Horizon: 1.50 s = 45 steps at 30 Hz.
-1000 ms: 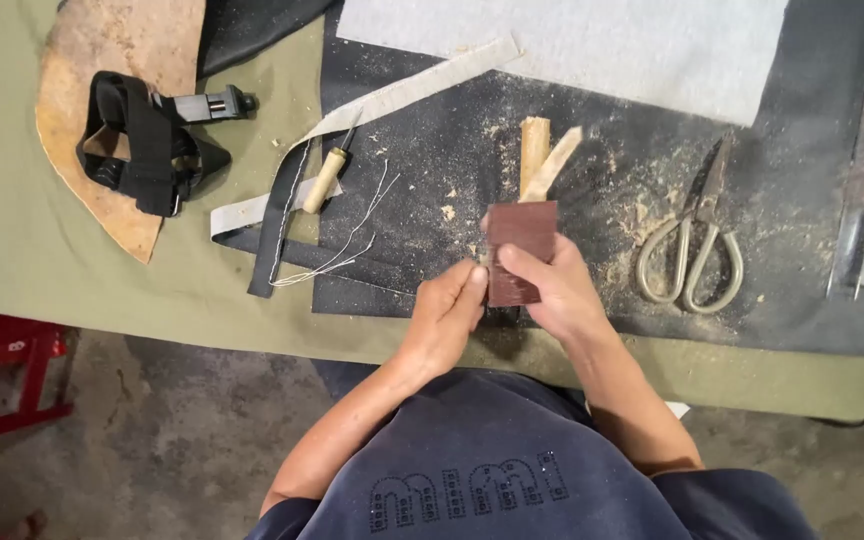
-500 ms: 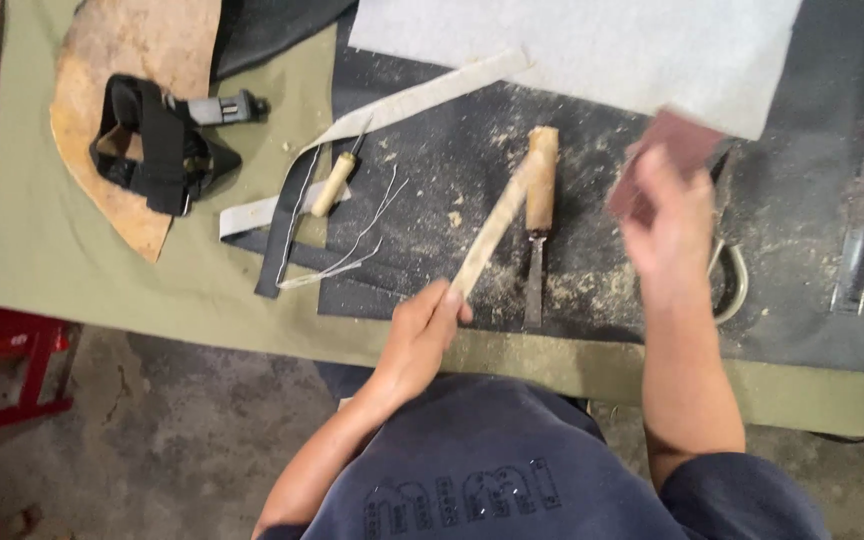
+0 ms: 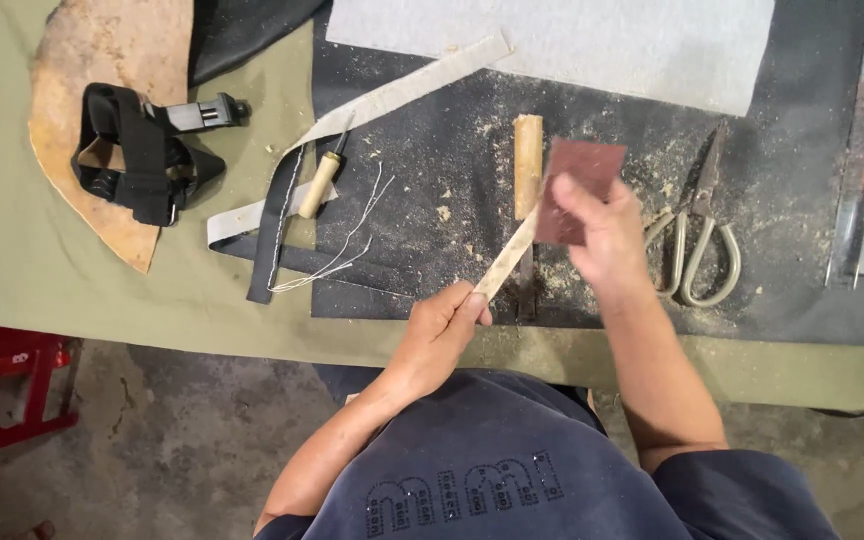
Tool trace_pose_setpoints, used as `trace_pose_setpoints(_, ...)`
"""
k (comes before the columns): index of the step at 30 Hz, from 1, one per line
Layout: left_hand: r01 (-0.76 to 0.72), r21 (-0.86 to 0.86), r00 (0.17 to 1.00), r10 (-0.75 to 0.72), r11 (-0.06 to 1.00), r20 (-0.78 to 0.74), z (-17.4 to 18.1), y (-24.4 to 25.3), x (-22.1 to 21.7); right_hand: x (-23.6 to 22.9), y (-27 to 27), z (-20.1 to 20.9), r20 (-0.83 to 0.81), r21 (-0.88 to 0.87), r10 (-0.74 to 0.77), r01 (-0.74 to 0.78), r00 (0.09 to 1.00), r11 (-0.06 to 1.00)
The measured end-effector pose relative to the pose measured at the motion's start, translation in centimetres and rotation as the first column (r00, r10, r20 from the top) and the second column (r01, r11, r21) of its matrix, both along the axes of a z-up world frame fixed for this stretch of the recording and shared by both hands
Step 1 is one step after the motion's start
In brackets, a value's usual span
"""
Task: The person is sanding a thin wooden strip by hand using a piece of sandpaper on a workshop table.
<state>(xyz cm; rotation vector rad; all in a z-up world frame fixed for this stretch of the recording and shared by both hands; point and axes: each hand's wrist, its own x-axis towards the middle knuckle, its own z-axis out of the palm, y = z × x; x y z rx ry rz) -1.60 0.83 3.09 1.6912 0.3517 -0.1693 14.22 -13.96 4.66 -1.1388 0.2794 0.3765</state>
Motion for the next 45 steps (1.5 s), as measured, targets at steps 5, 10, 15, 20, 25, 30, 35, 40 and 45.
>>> trace_pose_setpoints(5, -0.060, 0.005, 0.998, 0.060, 0.998, -0.014, -0.1, 1.5, -0.4, 1.2, -1.0, 1.4, 0.030, -0.139, -0.037, 0.041, 0.999, 0.989)
trace_pose_setpoints(10, -0.054, -0.032, 0.998, 0.055, 0.998, 0.026, -1.6, 1.3, 1.4, -3.9, 1.3, 0.6, -0.224, -0.679, 0.234, -0.324, 0.946, 0.659)
trace_pose_setpoints(15, -0.037, -0.060, 0.999, 0.038, 0.997, 0.014, -1.3, 0.8, 1.3, -4.1, 1.1, -4.0, -0.076, 0.037, 0.275, -0.273, 0.958, 0.961)
trace_pose_setpoints(20, -0.050, -0.061, 0.998, 0.052, 0.997, 0.027, -2.3, 0.5, 1.2, -4.9, 0.8, -6.3, -0.079, 0.141, 0.321, -0.308, 0.944, 0.941)
trace_pose_setpoints(25, -0.025, -0.118, 0.999, 0.019, 0.993, -0.048, -0.4, 0.8, 0.0, -3.6, 0.8, -2.7, -0.020, -0.054, 0.217, -0.217, 0.976, 0.975)
trace_pose_setpoints(30, -0.023, -0.238, 0.992, -0.007, 0.971, -0.122, 0.3, 2.6, -1.4, 4.0, -2.8, -2.6, 0.382, -0.524, 0.289, -0.052, 0.878, 0.850)
trace_pose_setpoints(35, -0.144, -0.288, 0.983, 0.104, 0.947, -0.149, -1.0, 3.9, -0.6, -0.7, -1.9, 0.4, 0.170, -0.191, -0.026, 0.059, 0.985, 0.980)
trace_pose_setpoints(40, -0.109, -0.343, 0.993, 0.085, 0.933, -0.084, -3.2, 3.0, 1.3, -5.7, 2.2, 0.2, -0.006, -0.140, 0.172, -0.171, 0.985, 0.975)
trace_pose_setpoints(45, 0.050, -0.196, 0.992, -0.072, 0.979, -0.103, -1.4, 3.0, 0.9, -4.9, 1.9, -3.5, -0.010, -0.092, 0.267, -0.267, 0.964, 0.959)
